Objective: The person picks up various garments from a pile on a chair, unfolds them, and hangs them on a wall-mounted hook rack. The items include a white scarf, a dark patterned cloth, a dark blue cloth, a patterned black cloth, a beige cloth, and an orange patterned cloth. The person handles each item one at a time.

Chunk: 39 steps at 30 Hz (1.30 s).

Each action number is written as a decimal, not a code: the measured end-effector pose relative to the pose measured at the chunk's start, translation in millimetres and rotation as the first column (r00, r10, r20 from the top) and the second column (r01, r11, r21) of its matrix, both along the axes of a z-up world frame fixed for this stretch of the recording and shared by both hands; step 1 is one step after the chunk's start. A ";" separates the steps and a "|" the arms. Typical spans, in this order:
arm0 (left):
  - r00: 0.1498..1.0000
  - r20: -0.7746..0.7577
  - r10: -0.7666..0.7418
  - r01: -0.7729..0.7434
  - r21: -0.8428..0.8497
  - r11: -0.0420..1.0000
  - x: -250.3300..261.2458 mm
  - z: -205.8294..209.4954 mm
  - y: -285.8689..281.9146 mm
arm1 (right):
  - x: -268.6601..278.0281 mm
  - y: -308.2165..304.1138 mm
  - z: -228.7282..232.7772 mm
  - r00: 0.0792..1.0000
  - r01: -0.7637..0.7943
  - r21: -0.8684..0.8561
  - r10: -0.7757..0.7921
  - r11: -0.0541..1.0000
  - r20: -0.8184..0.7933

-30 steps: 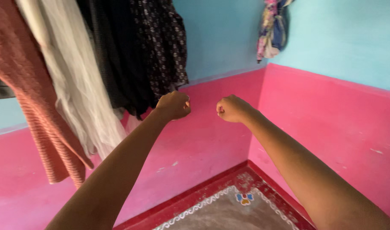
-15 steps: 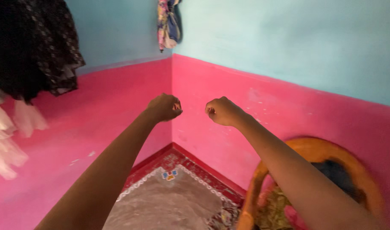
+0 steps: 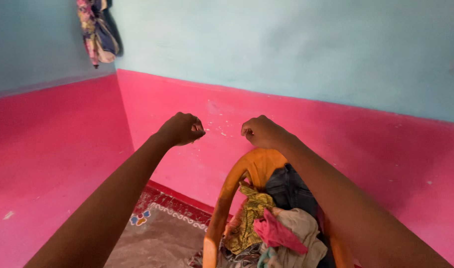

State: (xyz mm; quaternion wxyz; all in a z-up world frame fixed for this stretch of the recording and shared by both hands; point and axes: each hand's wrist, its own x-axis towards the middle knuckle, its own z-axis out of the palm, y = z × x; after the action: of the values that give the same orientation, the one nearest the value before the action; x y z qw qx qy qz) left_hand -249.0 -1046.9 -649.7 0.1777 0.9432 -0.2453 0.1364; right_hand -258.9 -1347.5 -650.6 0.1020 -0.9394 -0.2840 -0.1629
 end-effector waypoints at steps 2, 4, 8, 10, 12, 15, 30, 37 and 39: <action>0.998 -0.030 -0.046 0.047 0.027 0.999 16.0 0.3 -31.6 | 6.0 -30.6 -6.0 1.000 0.012 -0.013 -0.012 1.000 -0.015; 0.994 -0.061 -0.092 0.095 0.053 0.994 37.0 -3.1 -64.4 | 13.9 -64.5 -12.4 0.999 0.032 -0.010 -0.033 0.999 -0.001; 0.963 -0.162 -0.217 0.219 -0.005 0.976 92.3 -16.2 -141.6 | 24.4 -135.0 -23.8 0.998 0.057 -0.095 -0.056 0.994 0.008; 0.949 -0.208 -0.237 0.235 -0.035 0.971 125.6 -33.2 -183.6 | 31.3 -170.5 -28.8 0.994 0.092 -0.062 -0.095 0.994 -0.047; 0.930 -0.130 -0.344 0.344 -0.017 0.939 157.3 -67.3 -229.7 | 45.4 -199.8 -43.8 0.987 0.131 -0.050 -0.135 0.990 -0.090; 0.891 -0.104 -0.441 0.443 -0.004 0.896 176.9 -122.5 -285.5 | 55.2 -235.0 -81.1 0.968 0.154 -0.071 -0.165 0.985 -0.187; 0.879 -0.478 -0.001 0.024 0.042 0.999 192.7 -303.2 -261.2 | 206.8 -231.1 -240.1 0.789 -0.238 -0.207 0.065 0.949 -0.610; 0.715 -0.630 0.305 -0.341 0.068 0.938 146.9 -367.6 -249.4 | 273.9 -211.0 -329.9 0.736 -0.427 -0.148 0.247 0.892 -0.630; 0.708 -0.627 0.326 -0.332 0.112 0.937 124.4 -390.7 -255.9 | 276.9 -206.5 -366.1 0.694 -0.521 -0.217 0.261 0.826 -0.671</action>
State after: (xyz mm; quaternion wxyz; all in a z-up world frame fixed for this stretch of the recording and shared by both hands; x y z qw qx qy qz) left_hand -124.6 -1302.9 -1040.3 0.2271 0.9606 0.0020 -0.1602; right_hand 17.9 -1554.0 -1016.7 0.0318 -0.8554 -0.4588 0.2381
